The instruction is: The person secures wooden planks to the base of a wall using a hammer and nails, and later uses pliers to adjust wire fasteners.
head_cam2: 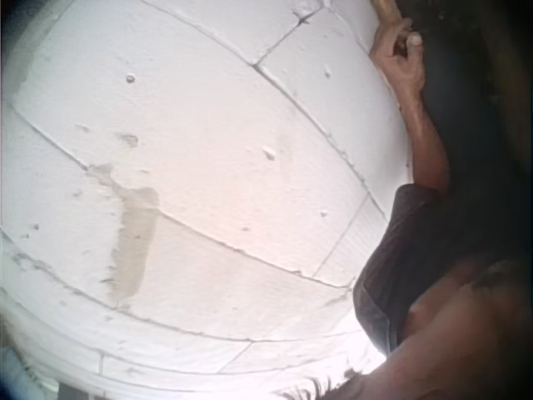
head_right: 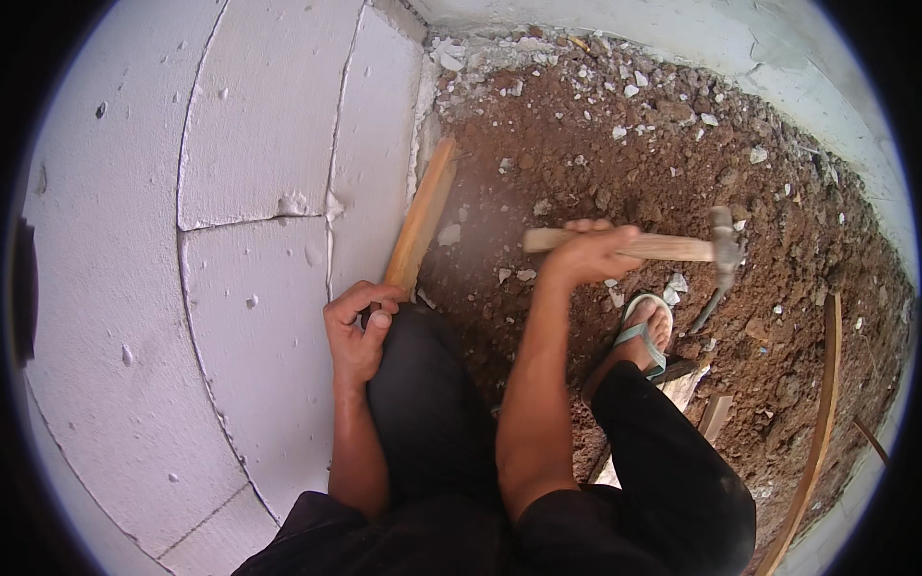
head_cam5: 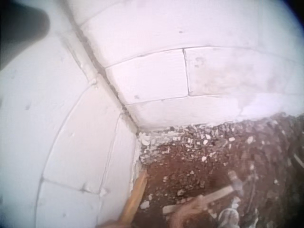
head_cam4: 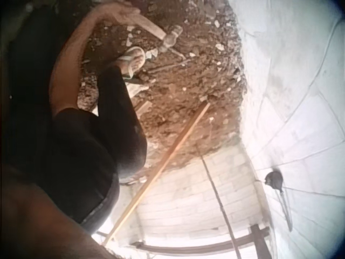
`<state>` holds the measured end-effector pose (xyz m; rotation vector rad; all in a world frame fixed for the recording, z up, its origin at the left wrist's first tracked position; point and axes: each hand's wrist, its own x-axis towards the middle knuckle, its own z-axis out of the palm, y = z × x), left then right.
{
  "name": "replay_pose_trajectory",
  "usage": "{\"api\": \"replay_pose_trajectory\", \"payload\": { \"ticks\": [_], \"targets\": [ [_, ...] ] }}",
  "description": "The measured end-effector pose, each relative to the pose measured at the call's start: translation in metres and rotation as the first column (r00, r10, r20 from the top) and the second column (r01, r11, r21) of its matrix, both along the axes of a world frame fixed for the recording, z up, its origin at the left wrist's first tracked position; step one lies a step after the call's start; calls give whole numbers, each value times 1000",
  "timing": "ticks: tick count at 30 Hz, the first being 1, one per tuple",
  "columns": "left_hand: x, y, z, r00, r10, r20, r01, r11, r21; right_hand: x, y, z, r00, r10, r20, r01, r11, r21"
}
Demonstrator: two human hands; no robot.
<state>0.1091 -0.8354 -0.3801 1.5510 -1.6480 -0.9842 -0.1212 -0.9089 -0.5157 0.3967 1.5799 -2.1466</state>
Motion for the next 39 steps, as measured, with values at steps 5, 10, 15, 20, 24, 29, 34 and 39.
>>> {"api": "replay_pose_trajectory", "payload": {
  "ticks": [5, 10, 15, 20, 24, 29, 34, 39],
  "targets": [
    [-1, -1, -10, 999, 7, -53, -8, 1000, -12, 108, 17, -22, 383, 832, 400, -891, 448, -79],
    [-6, 3, 0, 999, 18, -29, -17, 999, 49, 42, 9, -2, 752, 656, 71, -659, 751, 38],
    [1, 2, 1, 1000, 8, 10, -8, 1000, 7, -1, -10, 32, 991, 125, -48, -128, 989, -67],
    [-3, 4, -13, 998, -20, -56, 20, 1000, -9, 98, 16, -40, 758, 637, 136, -652, 736, 185],
    [-3, -2, -5, 999, -39, 22, 40, 998, -51, 66, 9, 4, 531, 811, 247, -816, 567, -108],
    [-3, 5, -7, 998, 34, 58, -33, 999, -25, -5, -39, 83, 758, 647, 83, -642, 763, -77],
    [-33, 9, 4, 958, 220, 183, -221, 975, -15, -92, -67, 117, 555, 805, -210, -738, 593, 323],
    [-48, 10, 18, 970, 183, 158, -170, 981, -93, -240, -60, 202, -202, 979, 12, -534, -121, 837]
  ]
}}
